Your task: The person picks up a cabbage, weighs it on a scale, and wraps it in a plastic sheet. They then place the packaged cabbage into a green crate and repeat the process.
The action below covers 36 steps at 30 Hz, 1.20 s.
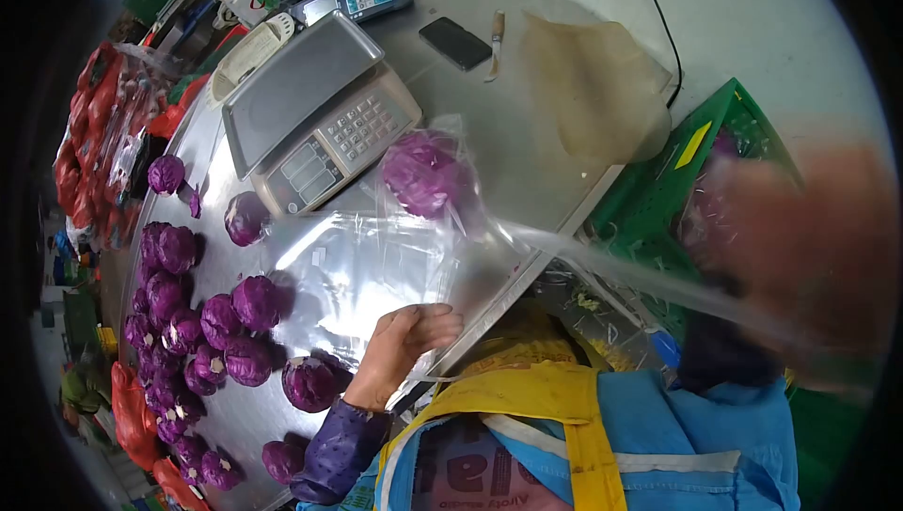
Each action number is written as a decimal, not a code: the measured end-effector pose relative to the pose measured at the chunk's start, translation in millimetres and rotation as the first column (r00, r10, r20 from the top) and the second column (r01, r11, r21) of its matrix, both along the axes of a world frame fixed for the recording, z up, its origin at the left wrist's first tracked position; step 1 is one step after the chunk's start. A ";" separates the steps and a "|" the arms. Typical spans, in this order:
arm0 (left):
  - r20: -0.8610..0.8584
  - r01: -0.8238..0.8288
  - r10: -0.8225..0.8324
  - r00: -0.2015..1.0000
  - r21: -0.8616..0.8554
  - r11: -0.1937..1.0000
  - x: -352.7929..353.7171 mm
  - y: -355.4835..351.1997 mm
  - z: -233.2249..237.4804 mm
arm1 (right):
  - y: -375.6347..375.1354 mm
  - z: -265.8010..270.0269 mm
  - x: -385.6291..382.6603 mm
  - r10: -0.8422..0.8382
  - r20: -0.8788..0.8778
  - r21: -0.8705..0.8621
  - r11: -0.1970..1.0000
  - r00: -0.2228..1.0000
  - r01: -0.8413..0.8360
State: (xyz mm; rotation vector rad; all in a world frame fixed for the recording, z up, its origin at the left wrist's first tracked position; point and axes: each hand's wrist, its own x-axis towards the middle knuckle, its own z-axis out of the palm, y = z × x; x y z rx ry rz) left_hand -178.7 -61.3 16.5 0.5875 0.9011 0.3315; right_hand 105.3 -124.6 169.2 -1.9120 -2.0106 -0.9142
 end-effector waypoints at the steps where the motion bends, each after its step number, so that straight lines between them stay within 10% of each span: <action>1: 0.007 0.003 -0.003 1.000 0.003 1.000 -5.2 2.5 -1.2 | -0.8 -0.1 5.7 0.057 -0.274 -0.118 0.989 0.960 -0.092; 4: 0.065 0.195 -0.205 0.977 0.136 0.971 -27.2 10.2 -4.7 | 2.0 -7.9 15.6 -0.021 -0.905 -0.245 0.842 0.424 -0.480; 6: 0.095 0.043 -0.052 0.994 0.101 0.994 -51.8 11.9 -41.0 | 8.6 -21.1 18.9 -0.242 -0.965 -0.104 0.698 -0.097 -0.708; 7: -0.041 -0.079 0.084 0.996 0.124 0.989 -55.8 12.7 -50.9 | 19.5 -63.9 20.8 -0.356 -0.885 -0.455 0.534 0.299 -0.713; 8: -0.158 -0.111 0.183 0.970 0.380 0.918 -48.3 11.8 -60.7 | 13.1 -100.3 24.9 -0.206 -0.593 -0.785 0.363 0.778 -0.502; 9: -0.262 -0.093 0.254 0.931 0.502 0.860 -42.7 10.9 -61.8 | 5.6 -120.0 29.2 0.042 -0.112 -0.955 0.273 0.993 -0.119; 10: -0.272 -0.088 0.335 0.902 0.644 0.760 -32.0 10.4 -68.6 | 15.2 -117.7 28.9 0.052 -0.108 -0.955 0.273 0.993 -0.118; 12: -0.321 0.027 0.431 0.843 0.826 0.563 -8.8 10.0 -71.2 | 41.7 -113.3 17.0 -0.186 -0.804 -0.495 0.735 0.565 -0.463; 14: -0.338 0.174 0.495 0.800 0.921 0.348 11.6 15.9 -72.9 | 76.3 -117.5 2.0 0.204 -0.640 -0.173 0.901 0.741 -0.398; 19: -0.238 0.253 0.521 0.820 0.966 0.043 24.4 29.8 -63.5 | 128.1 -140.3 -21.5 0.601 -0.537 -0.001 0.701 0.592 -0.713; 21: -0.456 0.492 0.266 0.849 0.867 -0.083 14.6 42.5 -56.7 | 130.9 -153.9 -22.0 0.668 -0.584 0.079 0.612 0.461 -0.787; 23: -0.298 0.276 0.205 0.932 0.952 0.131 14.5 42.7 -53.3 | 123.9 -169.5 -10.7 0.084 -0.972 -0.089 0.729 0.219 -0.678; 25: -0.047 -0.089 0.144 0.988 0.592 0.801 1.6 42.1 -65.2 | 115.1 -198.3 12.9 -0.073 -0.994 -0.106 0.764 0.078 -0.637; 26: 0.005 -0.144 0.167 0.986 0.534 0.833 1.4 41.0 -77.6 | 110.8 -205.8 21.5 -0.222 -0.972 -0.134 0.792 -0.077 -0.596; 30: -0.053 -0.142 0.165 0.985 0.305 0.942 8.6 40.4 -79.5 | 73.4 -208.2 22.9 -0.382 -0.921 -0.254 0.745 -0.082 -0.616; 36: -0.088 -0.090 0.129 0.988 0.354 0.931 3.7 43.3 -74.4 | 60.0 -192.3 22.2 -0.274 -0.956 -0.281 0.751 0.106 -0.598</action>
